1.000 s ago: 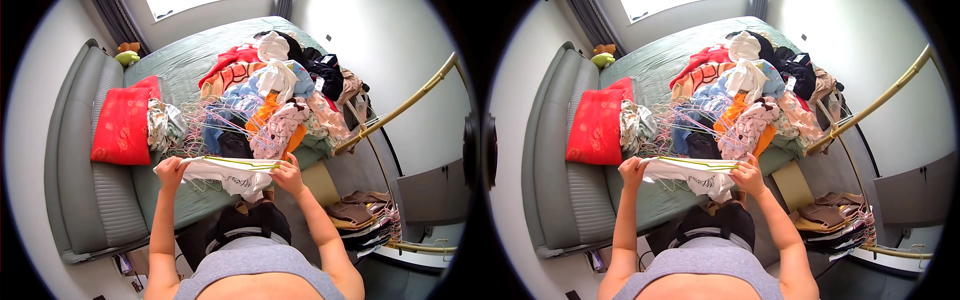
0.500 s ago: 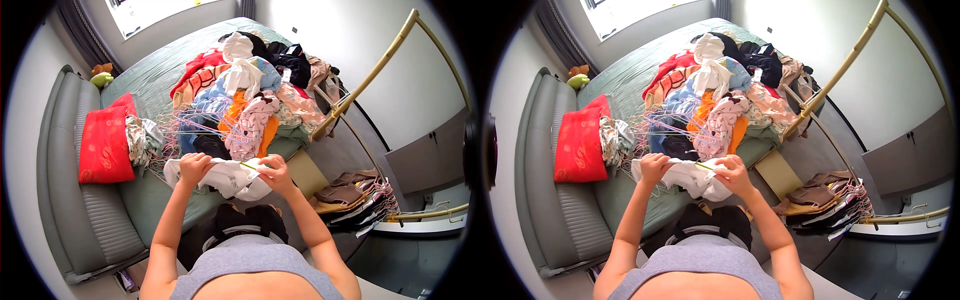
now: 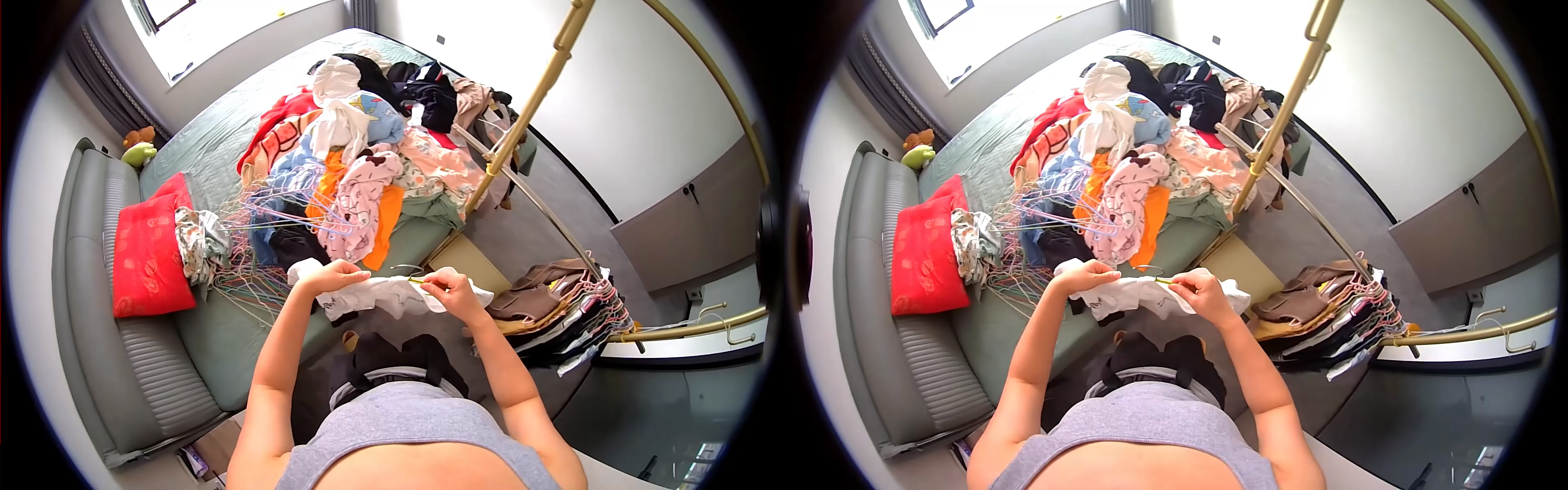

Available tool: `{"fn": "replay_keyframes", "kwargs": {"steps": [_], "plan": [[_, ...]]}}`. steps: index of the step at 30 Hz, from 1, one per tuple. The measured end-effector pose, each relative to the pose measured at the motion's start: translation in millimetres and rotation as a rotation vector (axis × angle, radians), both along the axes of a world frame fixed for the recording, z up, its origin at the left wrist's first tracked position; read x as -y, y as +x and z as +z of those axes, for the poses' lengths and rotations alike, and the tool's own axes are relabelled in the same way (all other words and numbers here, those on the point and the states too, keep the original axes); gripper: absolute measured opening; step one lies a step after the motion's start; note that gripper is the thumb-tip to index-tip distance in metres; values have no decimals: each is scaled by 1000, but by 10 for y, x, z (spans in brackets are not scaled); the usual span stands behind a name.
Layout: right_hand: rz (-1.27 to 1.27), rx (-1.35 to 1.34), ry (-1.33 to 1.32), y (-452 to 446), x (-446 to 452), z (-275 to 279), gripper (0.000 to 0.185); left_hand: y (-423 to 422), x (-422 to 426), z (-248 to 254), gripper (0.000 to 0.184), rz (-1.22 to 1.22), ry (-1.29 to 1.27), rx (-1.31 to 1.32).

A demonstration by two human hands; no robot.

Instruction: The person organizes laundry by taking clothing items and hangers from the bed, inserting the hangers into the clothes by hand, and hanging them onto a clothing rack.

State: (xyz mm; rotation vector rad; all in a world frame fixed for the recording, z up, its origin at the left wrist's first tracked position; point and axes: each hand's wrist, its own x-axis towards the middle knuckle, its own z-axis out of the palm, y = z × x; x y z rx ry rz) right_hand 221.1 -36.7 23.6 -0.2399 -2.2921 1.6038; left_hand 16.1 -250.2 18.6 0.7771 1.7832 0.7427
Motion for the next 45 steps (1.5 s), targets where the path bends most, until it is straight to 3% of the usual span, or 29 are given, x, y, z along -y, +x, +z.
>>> {"fn": "replay_keyframes", "kwargs": {"steps": [4, 7, 9, 10, 11, 13, 15, 16, 19, 20, 21, 24, 28, 31, 33, 35, 39, 45], "plan": [[-20, 56, 28, 306, -294, 68, 15, 209, -330, -136, 32, 3, 235, 211], [-81, 85, 9, 519, -527, 1, 16, 478, -633, -149, 23, 196, 431, 142], [-139, 133, 0, 667, -708, -103, 16, 539, -753, -106, 16, 363, 641, -112], [-130, 211, 83, 745, -833, -128, 17, 530, -784, -90, 15, 428, 667, -102], [-151, 270, 1, 839, -919, -209, 16, 522, -807, -74, 14, 492, 692, -91], [-153, 261, 74, 964, -1016, -215, 16, 540, -904, -29, 13, 315, 702, -593], [-165, 29, 297, 1059, -1056, -90, 16, 592, -981, -26, 13, 167, 696, -955], [-169, -88, 409, 1091, -1078, -21, 16, 594, -1015, -89, 13, 237, 689, -942], [-307, -38, 433, 1179, -1200, -270, 15, 608, -1116, -205, 13, 352, 734, -957], [-307, 249, 156, 1236, -1221, -368, 14, 609, -1142, -216, 13, 362, 737, -984], [-307, 206, 81, 1272, -1227, -376, 14, 567, -1181, -341, 12, 249, 756, -1044], [-270, 86, -188, 1326, -1152, -270, 16, 570, -1285, -507, 13, 291, 748, -945], [-508, 228, -248, 1209, -1213, -488, 18, 525, -1628, -554, 14, 306, 700, -797], [-662, 122, -233, 1155, -1185, -524, 19, 529, -1980, -618, 14, 287, 718, -717], [-779, 72, -231, 1125, -1291, -607, 20, 531, -2207, -676, 13, 220, 747, -656], [-889, 170, -227, 1145, -1497, -1029, 20, 504, -2463, -785, 12, 132, 725, -560], [-964, 87, -314, 1008, -1480, -1166, 21, 576, -2886, -672, 13, -45, 701, -382], [-1074, -7, -690, 902, -1645, -1360, 26, 736, -3416, -839, 15, -262, 649, -265]]}}
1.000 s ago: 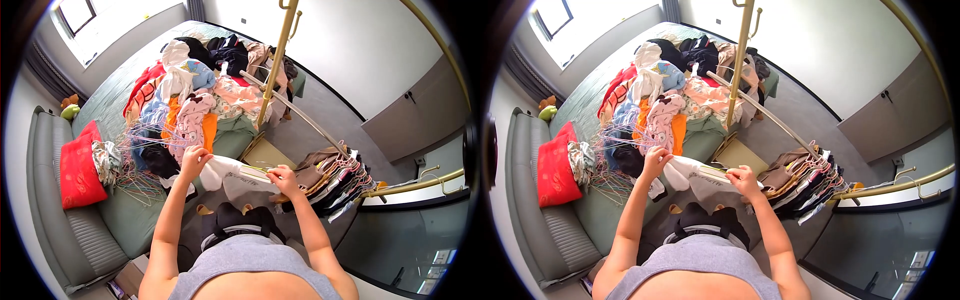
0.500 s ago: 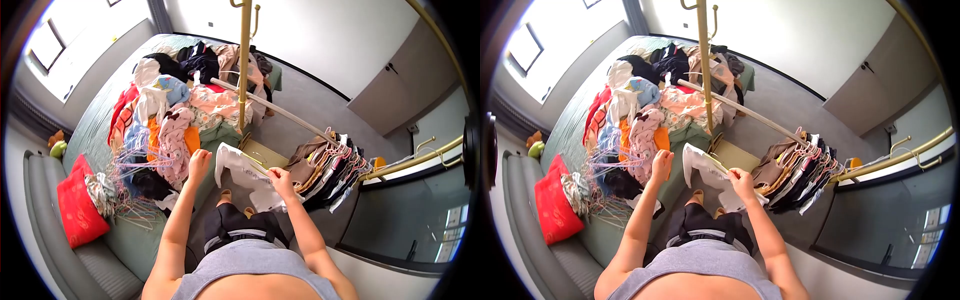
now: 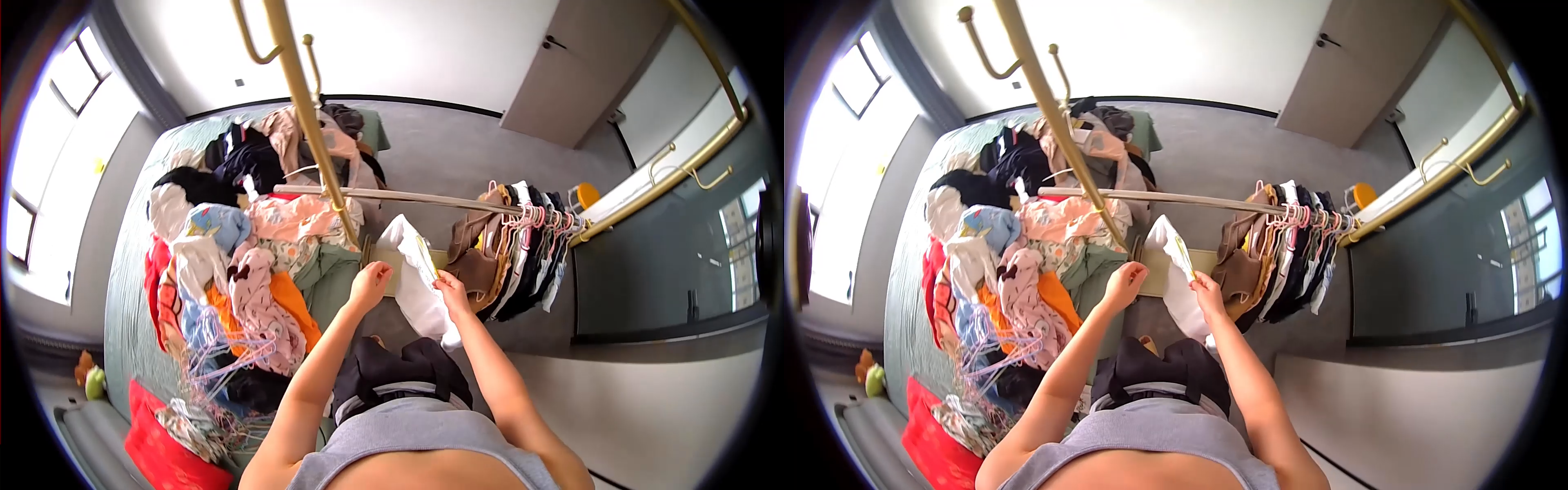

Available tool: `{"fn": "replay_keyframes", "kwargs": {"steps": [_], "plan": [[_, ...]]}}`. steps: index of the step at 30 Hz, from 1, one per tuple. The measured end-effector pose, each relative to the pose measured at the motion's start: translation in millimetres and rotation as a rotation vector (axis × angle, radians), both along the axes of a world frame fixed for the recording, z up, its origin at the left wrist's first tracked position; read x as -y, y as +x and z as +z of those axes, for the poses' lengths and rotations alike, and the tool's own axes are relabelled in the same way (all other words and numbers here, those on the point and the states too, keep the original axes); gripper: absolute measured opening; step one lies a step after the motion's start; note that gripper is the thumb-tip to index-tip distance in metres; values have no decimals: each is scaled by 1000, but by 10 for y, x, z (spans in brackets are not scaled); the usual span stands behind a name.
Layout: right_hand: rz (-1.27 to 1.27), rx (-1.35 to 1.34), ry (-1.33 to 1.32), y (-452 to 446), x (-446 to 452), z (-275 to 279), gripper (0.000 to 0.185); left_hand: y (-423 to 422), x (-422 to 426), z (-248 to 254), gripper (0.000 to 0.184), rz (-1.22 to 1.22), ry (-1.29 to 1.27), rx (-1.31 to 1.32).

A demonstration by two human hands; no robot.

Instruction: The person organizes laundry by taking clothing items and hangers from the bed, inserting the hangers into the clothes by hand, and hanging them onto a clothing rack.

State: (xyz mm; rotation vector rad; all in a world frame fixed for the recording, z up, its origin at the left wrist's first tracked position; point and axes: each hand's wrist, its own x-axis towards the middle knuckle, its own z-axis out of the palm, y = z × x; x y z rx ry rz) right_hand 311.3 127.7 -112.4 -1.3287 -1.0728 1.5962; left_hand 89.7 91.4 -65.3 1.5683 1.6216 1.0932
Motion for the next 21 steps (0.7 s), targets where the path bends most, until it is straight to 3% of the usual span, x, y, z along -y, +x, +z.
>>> {"fn": "replay_keyframes", "kwargs": {"steps": [7, 15, 20, 21], "plan": [[-187, -373, -131, 170, -445, 95, 37, 578, -473, 119, 13, -232, -73, 8], [-291, -439, -139, 780, -1239, -6, 38, 1215, -918, 164, 14, -287, -104, 6], [-334, -408, -249, 1196, -1564, -243, 38, 1534, -1110, 158, 12, -271, -141, -51], [-362, -387, -275, 1306, -1635, -549, 37, 1588, -1140, 169, 12, -261, -150, -42]]}}
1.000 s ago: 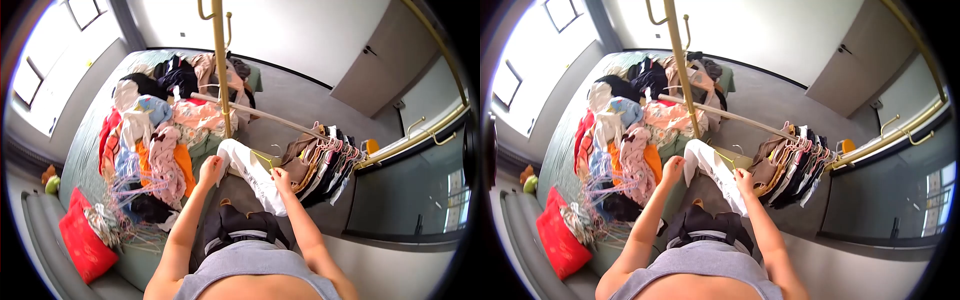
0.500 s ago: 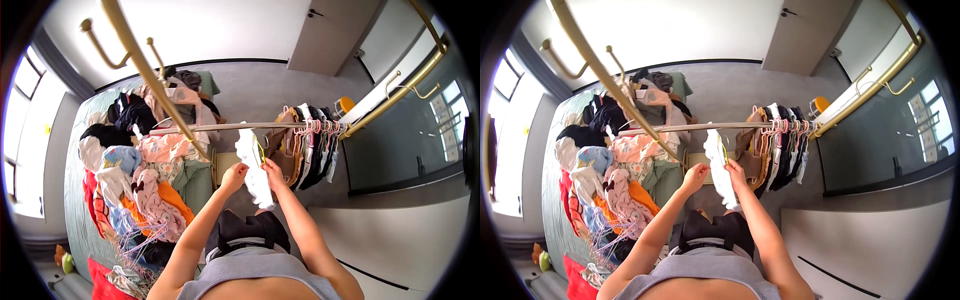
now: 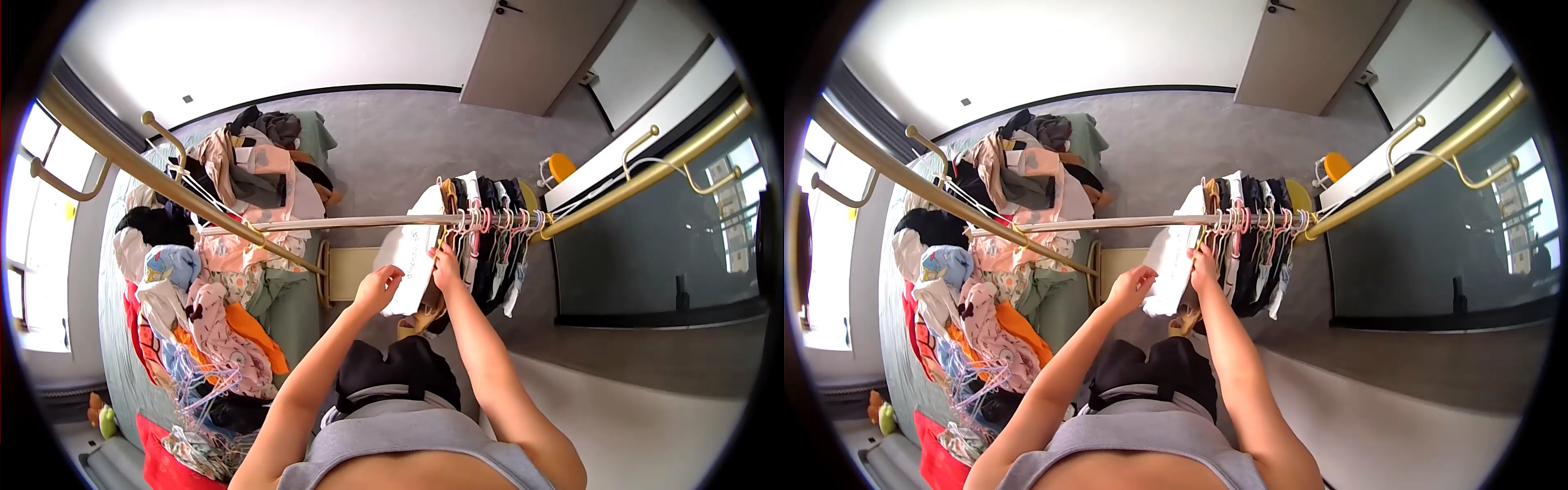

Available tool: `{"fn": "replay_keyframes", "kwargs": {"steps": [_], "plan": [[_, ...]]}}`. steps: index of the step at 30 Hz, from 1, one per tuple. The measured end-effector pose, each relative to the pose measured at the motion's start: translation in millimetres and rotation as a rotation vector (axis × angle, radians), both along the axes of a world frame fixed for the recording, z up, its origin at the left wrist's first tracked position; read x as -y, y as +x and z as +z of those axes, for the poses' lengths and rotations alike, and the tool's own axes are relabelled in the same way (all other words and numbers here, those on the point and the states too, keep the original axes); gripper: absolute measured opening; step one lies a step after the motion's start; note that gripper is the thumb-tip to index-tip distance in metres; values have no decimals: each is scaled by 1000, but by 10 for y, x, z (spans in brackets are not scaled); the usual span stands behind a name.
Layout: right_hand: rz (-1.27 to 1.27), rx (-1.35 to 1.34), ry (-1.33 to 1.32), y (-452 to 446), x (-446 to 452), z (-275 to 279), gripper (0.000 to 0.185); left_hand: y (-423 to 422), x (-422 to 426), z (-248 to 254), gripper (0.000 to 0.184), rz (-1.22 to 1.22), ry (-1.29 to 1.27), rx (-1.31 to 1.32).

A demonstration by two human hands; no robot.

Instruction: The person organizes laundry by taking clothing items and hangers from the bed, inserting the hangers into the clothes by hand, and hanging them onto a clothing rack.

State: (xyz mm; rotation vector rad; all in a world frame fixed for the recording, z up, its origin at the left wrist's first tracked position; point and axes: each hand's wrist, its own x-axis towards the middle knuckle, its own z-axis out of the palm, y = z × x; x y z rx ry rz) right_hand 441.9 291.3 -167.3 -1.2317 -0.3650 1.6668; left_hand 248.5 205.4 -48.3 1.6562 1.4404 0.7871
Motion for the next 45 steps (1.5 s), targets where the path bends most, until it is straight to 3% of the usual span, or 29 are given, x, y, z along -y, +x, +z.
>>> {"fn": "replay_keyframes", "kwargs": {"steps": [1, 3, 4, 5, 7, 8, 9, 11, 13, 17, 21, 28, 31, 34, 37, 38, 41, 42, 44, 45], "plan": [[-51, -45, -1, 114, -63, -301, 36, 47, -27, 0, 13, 15, -7, 8], [-1, -47, 50, 223, -115, -332, 37, 120, -50, -65, 14, 39, -11, 22], [-68, -71, -5, 183, -59, 16, 36, 136, -42, -100, 15, 54, -10, 5], [63, 44, 32, 293, -125, -229, 34, 122, -19, -128, 15, 79, -11, -16], [120, 479, 94, 167, -115, 16, 34, 71, 76, -243, 17, 119, -44, -20], [70, 539, 268, 26, -10, 301, 36, 26, 147, -255, 17, 155, -62, -13], [-18, 906, 405, 88, -53, -278, 37, -23, 237, -268, 17, 191, -81, -3], [-21, 1031, 540, -186, 117, -124, 35, -182, 460, -376, 17, 290, -108, -19], [196, 937, 566, -542, 318, 117, 35, -359, 707, -423, 17, 396, -120, -30], [525, 749, 629, -1284, 631, -77, 35, -806, 1388, -554, 15, 711, -151, 12], [779, 656, 731, -2021, 1010, -5, 24, -1345, 2179, -777, 13, 1072, -118, 104], [1103, 487, 424, -3046, 1770, 85, 16, -2710, 3263, -1352, 17, 1512, -205, 6], [1155, 437, 344, -3346, 2116, 33, 15, -3376, 3335, -1498, 27, 1523, -235, -23], [1183, 429, 308, -3524, 2400, 80, 15, -3887, 3207, -1535, 43, 1344, -452, -417], [1165, 457, 272, -3578, 2598, 184, 14, -4193, 3007, -1535, 60, 1117, -694, -559], [1146, 448, 259, -3553, 2628, 135, 14, -4244, 2959, -1556, 53, 1088, -620, -613], [1101, 482, 190, -3479, 2671, 136, 14, -4436, 2745, -1778, 38, 1012, -586, -376], [1091, 504, 164, -3459, 2653, 159, 15, -4365, 2646, -1683, 28, 1036, -380, -272], [1029, 522, 239, -3438, 2589, 130, 20, -4145, 2368, -1478, 22, 1058, -58, 158], [1001, 529, 275, -3423, 2549, 81, 23, -4006, 2202, -1402, 14, 1013, -53, 504]]}}
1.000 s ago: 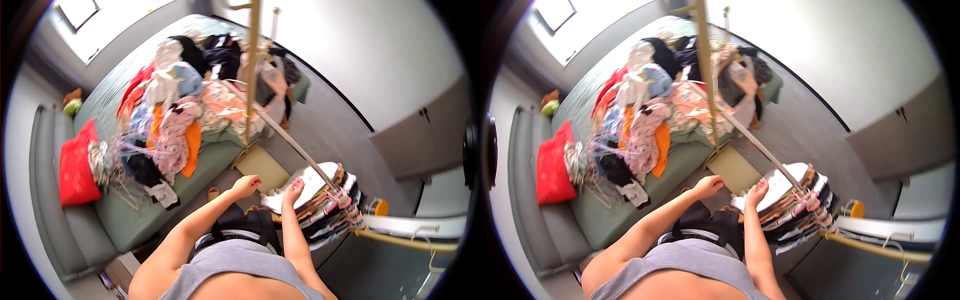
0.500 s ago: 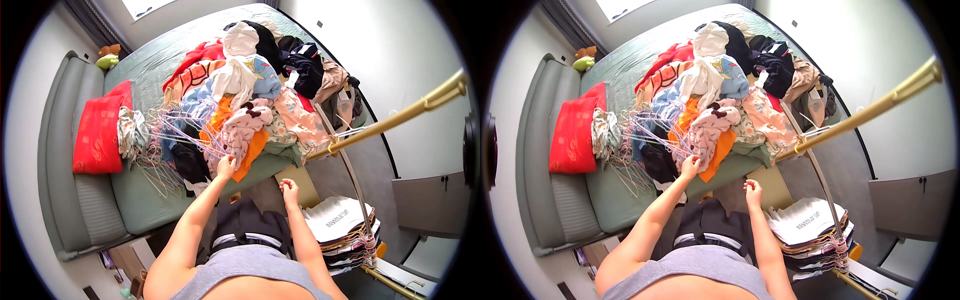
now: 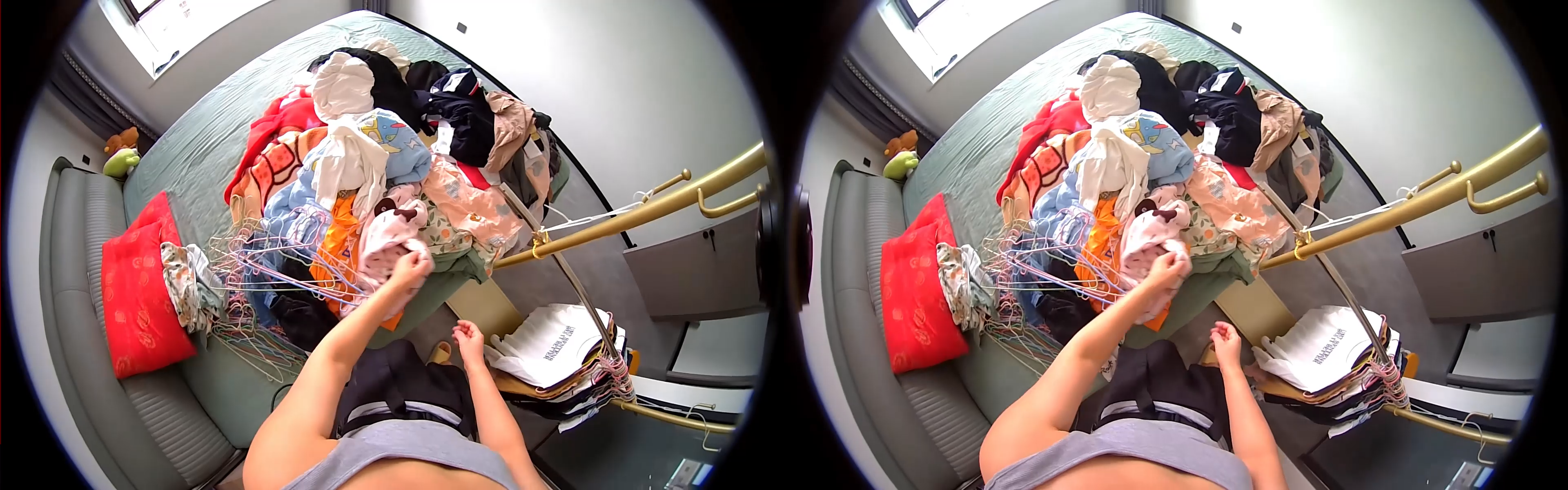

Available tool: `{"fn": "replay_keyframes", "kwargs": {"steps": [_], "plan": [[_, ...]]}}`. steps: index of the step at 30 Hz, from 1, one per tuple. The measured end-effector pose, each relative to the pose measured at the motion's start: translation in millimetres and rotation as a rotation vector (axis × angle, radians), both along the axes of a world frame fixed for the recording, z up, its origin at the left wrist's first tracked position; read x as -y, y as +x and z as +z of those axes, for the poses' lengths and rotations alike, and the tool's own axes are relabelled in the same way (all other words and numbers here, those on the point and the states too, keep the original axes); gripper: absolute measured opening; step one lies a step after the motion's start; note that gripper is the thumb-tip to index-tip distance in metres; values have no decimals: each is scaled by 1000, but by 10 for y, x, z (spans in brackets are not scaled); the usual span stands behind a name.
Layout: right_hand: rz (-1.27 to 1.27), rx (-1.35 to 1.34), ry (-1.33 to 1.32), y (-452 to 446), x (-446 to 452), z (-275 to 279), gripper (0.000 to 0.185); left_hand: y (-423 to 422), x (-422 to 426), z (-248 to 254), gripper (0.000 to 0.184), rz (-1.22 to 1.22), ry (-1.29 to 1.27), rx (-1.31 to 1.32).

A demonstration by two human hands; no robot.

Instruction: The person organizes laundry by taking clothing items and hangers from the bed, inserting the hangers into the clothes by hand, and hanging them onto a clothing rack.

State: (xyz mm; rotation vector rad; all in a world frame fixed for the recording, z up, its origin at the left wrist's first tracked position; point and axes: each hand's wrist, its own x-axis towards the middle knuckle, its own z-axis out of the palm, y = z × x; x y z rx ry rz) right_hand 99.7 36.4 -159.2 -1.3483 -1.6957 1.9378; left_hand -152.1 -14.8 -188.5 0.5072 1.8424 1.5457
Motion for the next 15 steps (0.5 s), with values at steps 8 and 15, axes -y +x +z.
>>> {"fn": "replay_keyframes", "kwargs": {"steps": [8, 15], "plan": [[134, -117, 700, -449, -476, 293, 49, 754, -340, 1442, 25, -87, 644, 697], [53, -395, -128, -274, -798, 779, 28, 457, -186, 1566, 35, 100, 797, 496]]}}
